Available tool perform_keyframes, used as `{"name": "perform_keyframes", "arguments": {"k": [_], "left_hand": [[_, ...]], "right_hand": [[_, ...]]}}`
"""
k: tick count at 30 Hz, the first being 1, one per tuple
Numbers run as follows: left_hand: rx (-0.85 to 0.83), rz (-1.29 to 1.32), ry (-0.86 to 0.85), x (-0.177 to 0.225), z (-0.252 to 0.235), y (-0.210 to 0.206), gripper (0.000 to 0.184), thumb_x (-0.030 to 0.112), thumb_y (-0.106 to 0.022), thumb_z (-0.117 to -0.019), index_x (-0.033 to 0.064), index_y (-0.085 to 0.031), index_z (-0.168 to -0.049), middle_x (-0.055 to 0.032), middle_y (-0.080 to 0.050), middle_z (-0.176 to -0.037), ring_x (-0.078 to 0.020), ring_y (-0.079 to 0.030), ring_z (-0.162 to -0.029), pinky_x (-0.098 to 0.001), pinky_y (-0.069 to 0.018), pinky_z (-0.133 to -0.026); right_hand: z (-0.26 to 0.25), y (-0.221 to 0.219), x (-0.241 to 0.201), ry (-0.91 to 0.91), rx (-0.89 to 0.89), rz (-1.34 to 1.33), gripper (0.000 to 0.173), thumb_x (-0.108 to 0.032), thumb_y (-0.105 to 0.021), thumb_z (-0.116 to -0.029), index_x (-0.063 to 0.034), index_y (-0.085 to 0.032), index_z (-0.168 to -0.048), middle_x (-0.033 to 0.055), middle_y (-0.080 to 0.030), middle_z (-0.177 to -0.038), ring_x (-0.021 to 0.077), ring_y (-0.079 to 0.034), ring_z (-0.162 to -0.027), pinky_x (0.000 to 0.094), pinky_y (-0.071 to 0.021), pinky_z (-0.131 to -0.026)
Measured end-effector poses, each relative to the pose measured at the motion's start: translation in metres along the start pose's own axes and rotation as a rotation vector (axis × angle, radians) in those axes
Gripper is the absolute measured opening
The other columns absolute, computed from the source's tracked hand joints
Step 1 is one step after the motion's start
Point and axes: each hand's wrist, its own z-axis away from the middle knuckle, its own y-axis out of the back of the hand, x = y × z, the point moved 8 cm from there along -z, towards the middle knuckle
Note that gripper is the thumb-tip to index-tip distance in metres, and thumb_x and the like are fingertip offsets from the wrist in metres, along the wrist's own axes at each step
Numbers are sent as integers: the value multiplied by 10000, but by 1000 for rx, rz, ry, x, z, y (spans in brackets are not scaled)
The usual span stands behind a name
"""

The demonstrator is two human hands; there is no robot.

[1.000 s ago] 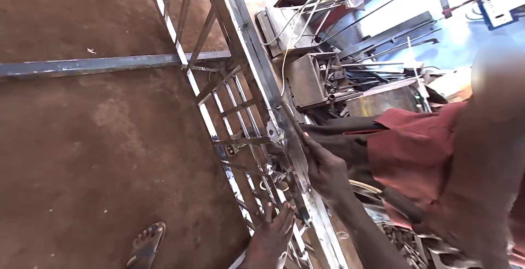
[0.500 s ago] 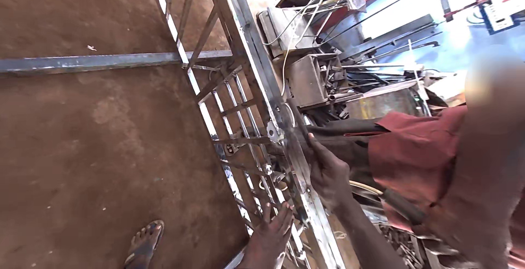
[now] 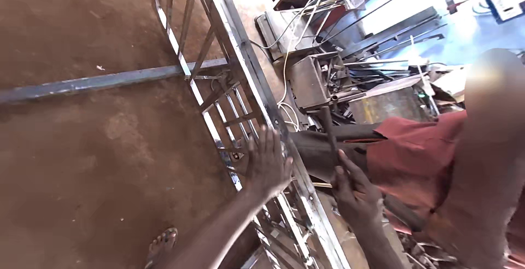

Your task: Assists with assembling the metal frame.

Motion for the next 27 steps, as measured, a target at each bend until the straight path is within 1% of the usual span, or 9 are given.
{"name": "perform_keyframes", "arguments": {"k": [2, 4, 6, 7, 9, 13, 18, 22, 27], "left_hand": [[-207, -107, 53, -11, -48, -13, 1117, 794, -376, -912, -67, -201, -1603, -256, -95, -1702, -393, -32, -1594, -690, -11, -1219], [-476, -26, 17, 5, -46, -20, 1266, 874, -439, -813, -110, -223, -1579, -327, -22, -1680, -470, 62, -1572, -721, 51, -1206], [-671, 118, -199, 38, -8, -12, 991, 789, -487, -877, -82, -585, -1338, -365, -390, -1536, -519, -304, -1482, -714, -175, -1206], [-643, 186, -336, 47, 10, -3, 765, 727, -513, -913, 27, -717, -1148, -263, -630, -1312, -432, -554, -1310, -666, -296, -1183], [-397, 329, -437, 36, 24, 22, 468, 562, -539, -981, 162, -774, -1043, -55, -767, -1081, -242, -689, -1138, -564, -288, -1213], [33, 37, -216, -42, -55, 62, 525, 447, -417, -1022, 132, -653, -1369, -58, -638, -1427, -251, -533, -1393, -599, -342, -1156], [-562, -158, -145, -82, -130, 37, 766, 307, -545, -947, 42, -281, -1615, -112, -168, -1724, -278, -54, -1605, -715, -31, -1195], [-463, -249, -267, -83, -125, 31, 810, 226, -727, -819, 40, -429, -1549, -116, -268, -1695, -308, -183, -1585, -669, -209, -1187], [-502, -196, -221, -80, -123, 27, 882, 288, -762, -790, 18, -411, -1552, -138, -226, -1705, -304, -185, -1584, -681, -191, -1182]], "right_hand": [[1, 7, -8, -54, 44, -82, 417, -207, -488, -1064, 18, -589, -1401, -21, -625, -691, 19, -539, -505, 208, -485, -449], [-8, 9, -19, -69, 47, -159, 412, -169, -495, -1062, 59, -572, -1396, -9, -641, -708, 19, -544, -503, 208, -489, -438], [-26, 4, -32, -70, 16, -240, 405, -139, -498, -1060, 86, -560, -1391, -7, -648, -725, 20, -543, -515, 205, -489, -445], [-38, -2, -37, -71, -1, -268, 397, -148, -505, -1059, 73, -577, -1381, -11, -651, -727, 21, -545, -520, 207, -491, -450], [-70, -22, -47, -62, -52, -267, 387, -175, -511, -1051, 17, -618, -1369, -13, -676, -737, 22, -574, -535, 219, -523, -480], [-153, -85, -64, -19, -132, -250, 415, -190, -504, -1035, -78, -611, -1419, 15, -690, -779, 78, -589, -562, 301, -547, -524], [-213, -142, -79, 131, -187, -99, 419, -207, -486, -1030, -154, -639, -1417, 23, -694, -793, 104, -612, -602, 325, -561, -571], [-214, -165, -77, 207, -247, 110, 440, -194, -474, -1008, -111, -651, -1401, 95, -740, -880, 197, -679, -663, 400, -591, -611], [-206, -161, -88, 175, -227, 146, 420, -145, -483, -995, -69, -671, -1363, 118, -712, -843, 195, -659, -627, 373, -580, -567]]}}
